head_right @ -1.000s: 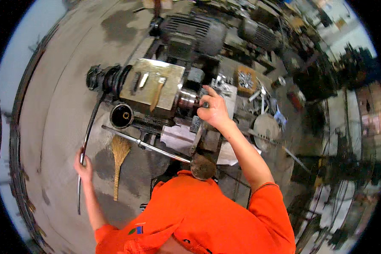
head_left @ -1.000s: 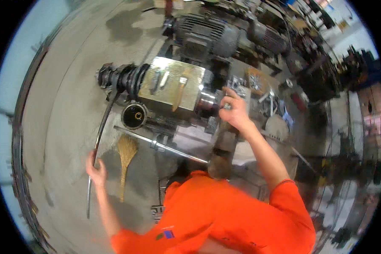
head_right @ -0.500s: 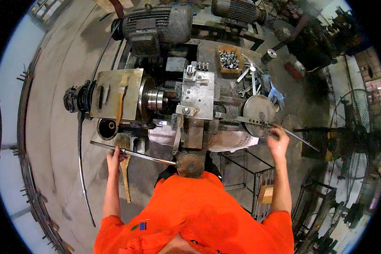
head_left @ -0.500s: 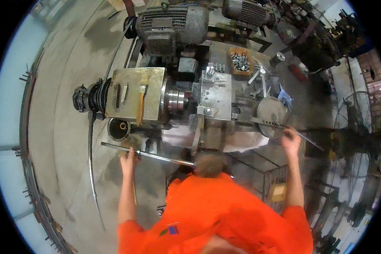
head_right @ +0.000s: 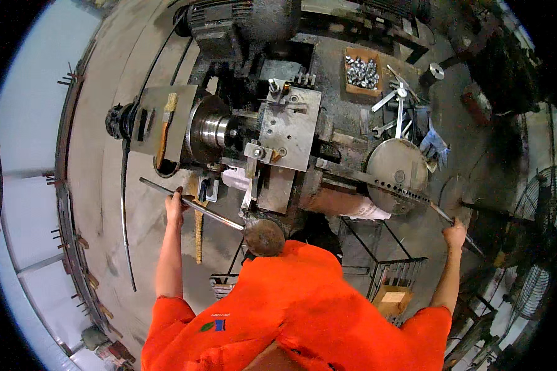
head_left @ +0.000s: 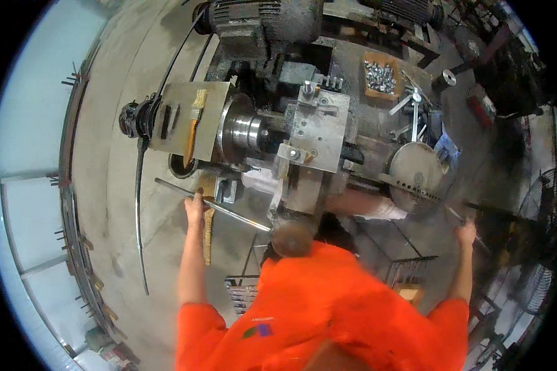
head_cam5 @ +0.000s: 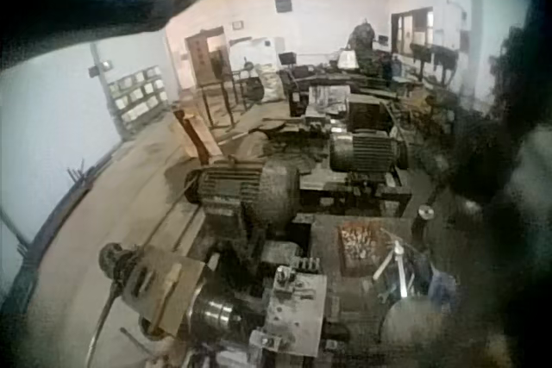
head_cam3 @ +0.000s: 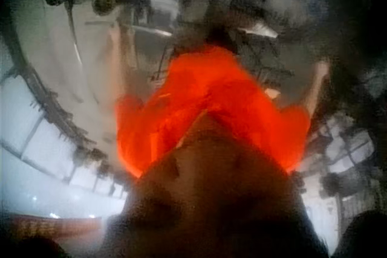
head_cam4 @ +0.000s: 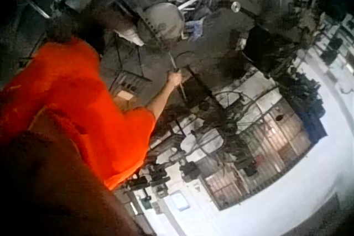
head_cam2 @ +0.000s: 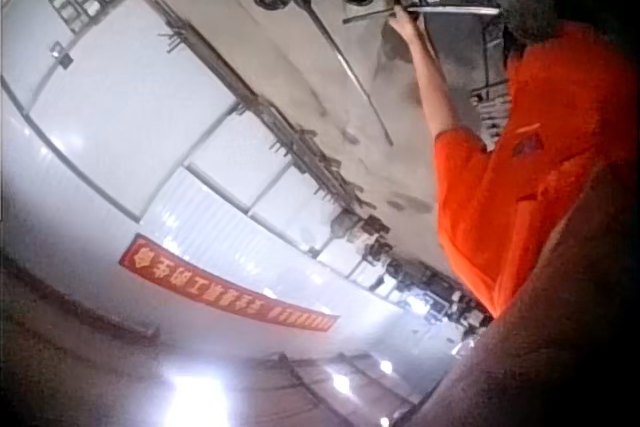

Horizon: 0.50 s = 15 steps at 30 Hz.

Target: The person operates a metal lathe, repeatedly measuring a cylindrical metal workpiece with a dial caliper and adjusting the machine using a wrench and a long metal bar. The person removes the workpiece from the chuck, measures it, and then re-secures it, repeating this cycle multiple times.

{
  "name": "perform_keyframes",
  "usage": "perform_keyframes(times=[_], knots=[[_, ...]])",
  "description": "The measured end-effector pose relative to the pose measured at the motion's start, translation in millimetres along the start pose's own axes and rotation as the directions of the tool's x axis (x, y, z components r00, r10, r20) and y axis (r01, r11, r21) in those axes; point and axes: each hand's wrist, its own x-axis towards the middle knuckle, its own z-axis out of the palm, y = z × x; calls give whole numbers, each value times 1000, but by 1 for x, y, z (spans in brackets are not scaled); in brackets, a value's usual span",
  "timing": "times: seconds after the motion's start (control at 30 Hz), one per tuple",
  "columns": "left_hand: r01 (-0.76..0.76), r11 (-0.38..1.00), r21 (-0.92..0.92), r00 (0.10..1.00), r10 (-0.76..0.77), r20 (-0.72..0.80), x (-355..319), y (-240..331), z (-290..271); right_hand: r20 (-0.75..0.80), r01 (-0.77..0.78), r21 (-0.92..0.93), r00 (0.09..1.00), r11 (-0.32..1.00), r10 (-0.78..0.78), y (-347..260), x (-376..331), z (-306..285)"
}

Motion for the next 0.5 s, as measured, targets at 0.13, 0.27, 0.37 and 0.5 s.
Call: perform_keyframes(times=[0.13, 0.27, 0.37, 0.5], knots=[[61, 997, 38, 998, -61, 1, -2, 4, 4, -34, -66, 20, 997, 998, 67, -3, -26, 19], [-7, 999, 41, 999, 5, 39, -1, 1, -1, -89, -162, 127, 981, 978, 174, -13, -71, 33], [-21, 1000, -7, 997, 21, 77, -4, 7, -3, 31, -294, 202, 955, 934, 294, -34, -103, 29], [92, 963, -255, 974, -33, 226, 5, 1, -31, -19, -346, 220, 933, 912, 358, -54, -141, 36]])
